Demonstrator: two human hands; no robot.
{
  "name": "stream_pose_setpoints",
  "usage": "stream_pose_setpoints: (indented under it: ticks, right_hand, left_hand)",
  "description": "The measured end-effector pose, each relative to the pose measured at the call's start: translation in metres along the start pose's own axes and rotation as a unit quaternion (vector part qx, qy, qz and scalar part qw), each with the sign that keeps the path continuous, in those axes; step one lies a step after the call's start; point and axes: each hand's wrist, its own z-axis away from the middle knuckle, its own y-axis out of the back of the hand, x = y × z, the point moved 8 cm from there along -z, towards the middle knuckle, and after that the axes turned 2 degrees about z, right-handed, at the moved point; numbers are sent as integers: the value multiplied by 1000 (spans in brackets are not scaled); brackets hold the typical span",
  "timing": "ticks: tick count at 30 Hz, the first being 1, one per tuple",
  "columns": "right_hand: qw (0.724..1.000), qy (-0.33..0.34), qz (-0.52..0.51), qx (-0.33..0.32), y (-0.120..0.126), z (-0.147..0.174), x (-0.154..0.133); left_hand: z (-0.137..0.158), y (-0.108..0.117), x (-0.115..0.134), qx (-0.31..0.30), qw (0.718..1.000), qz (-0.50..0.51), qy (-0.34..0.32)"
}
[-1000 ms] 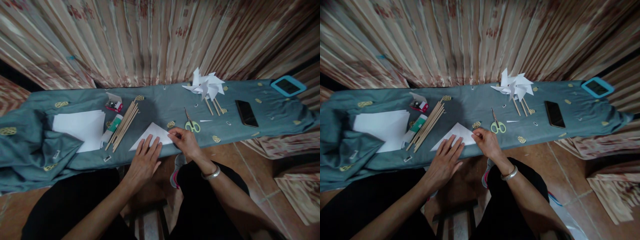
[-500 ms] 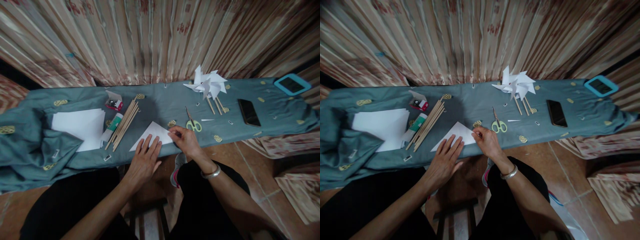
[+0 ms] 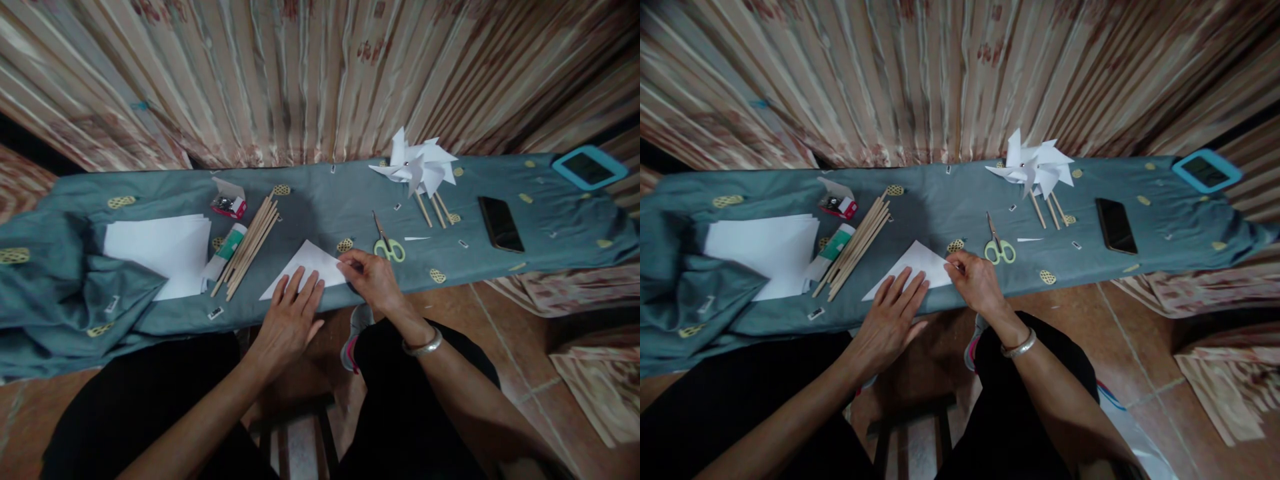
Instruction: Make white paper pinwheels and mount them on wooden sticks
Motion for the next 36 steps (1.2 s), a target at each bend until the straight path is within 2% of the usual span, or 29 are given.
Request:
stream_pose_setpoints:
  ticks: [5,14,22,27,32,36]
  right_hand:
    - [998,33,45,-5,0,1,-6]
    - [970,171,162,61,-11,23,-32]
    - [973,149,165,56,-29,36,-27]
    - [978,131,149,66,-27,38,-15]
    - [982,96,134,94,-5,39,16]
    - [982,105,117,101,1,41,28]
  left_hand:
    - [0,-2,0,-7,1000,-4,2]
    - [1,-5,1,-18,1000,-18,1]
    - [1,-9,1,-22,999,-32,0]
    - [3,-8,-3,-29,999,-35,-12]
    - [31,5,-25,-34,998,-44,21]
    - [60,15,-44,-25,996,-58,58]
